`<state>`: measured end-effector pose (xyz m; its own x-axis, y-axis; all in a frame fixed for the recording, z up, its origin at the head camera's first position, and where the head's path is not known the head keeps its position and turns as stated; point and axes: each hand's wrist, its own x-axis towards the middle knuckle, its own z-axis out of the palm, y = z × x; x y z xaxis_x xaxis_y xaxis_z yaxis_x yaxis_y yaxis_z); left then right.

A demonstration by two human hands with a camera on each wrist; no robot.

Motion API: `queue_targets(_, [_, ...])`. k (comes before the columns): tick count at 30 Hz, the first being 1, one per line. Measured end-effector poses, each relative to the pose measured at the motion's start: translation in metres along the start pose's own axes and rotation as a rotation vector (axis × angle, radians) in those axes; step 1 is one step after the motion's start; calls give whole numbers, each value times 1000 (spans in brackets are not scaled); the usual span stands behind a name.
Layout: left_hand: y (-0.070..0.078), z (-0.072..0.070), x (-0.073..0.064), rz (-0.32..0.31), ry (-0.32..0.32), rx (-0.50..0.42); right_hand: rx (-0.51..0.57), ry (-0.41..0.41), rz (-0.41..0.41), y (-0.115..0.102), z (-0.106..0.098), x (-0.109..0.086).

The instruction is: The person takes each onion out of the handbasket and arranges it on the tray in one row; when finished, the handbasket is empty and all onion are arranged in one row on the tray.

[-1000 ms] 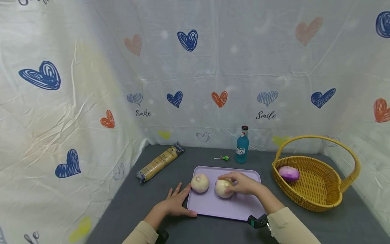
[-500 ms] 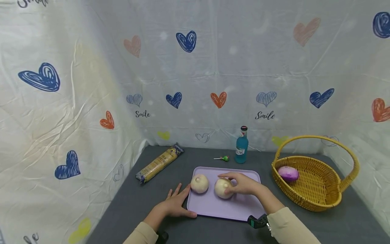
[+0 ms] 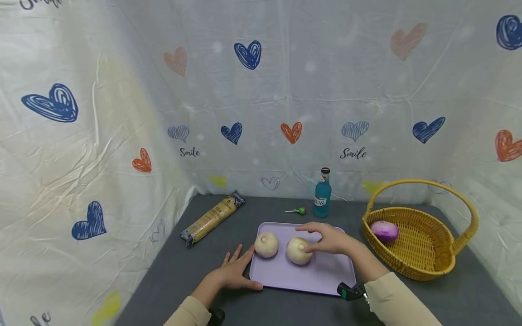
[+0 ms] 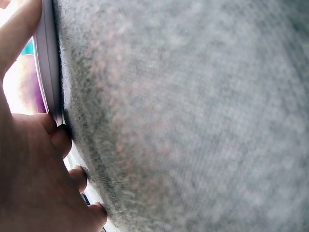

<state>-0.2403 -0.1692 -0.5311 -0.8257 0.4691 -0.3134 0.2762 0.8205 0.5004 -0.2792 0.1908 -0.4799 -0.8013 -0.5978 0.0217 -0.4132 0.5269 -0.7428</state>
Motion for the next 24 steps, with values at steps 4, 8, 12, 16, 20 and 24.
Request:
queue_targets(4, [1,0,-1,1,-4,0,-22,10,1,-2,-8,-5])
queue_targets(8, [2,0,-2,4,0,12,-62,17,-25,-4,-16,-10])
queue_targets(12, [2,0,-2,1,1,17,-74,16,-32,-6,-25,-15])
queue_targets(16, [-1,1,-1,5,3,-11,-81,6,-17,-7,-34,-20])
queue_targets(20, [-4,3,1,0,0,-25,-90,4,-15,-6,-40,-25])
queue_targets(24, [-4,2,1,4,4,-23,-98,18,-11,-4,-45,-29])
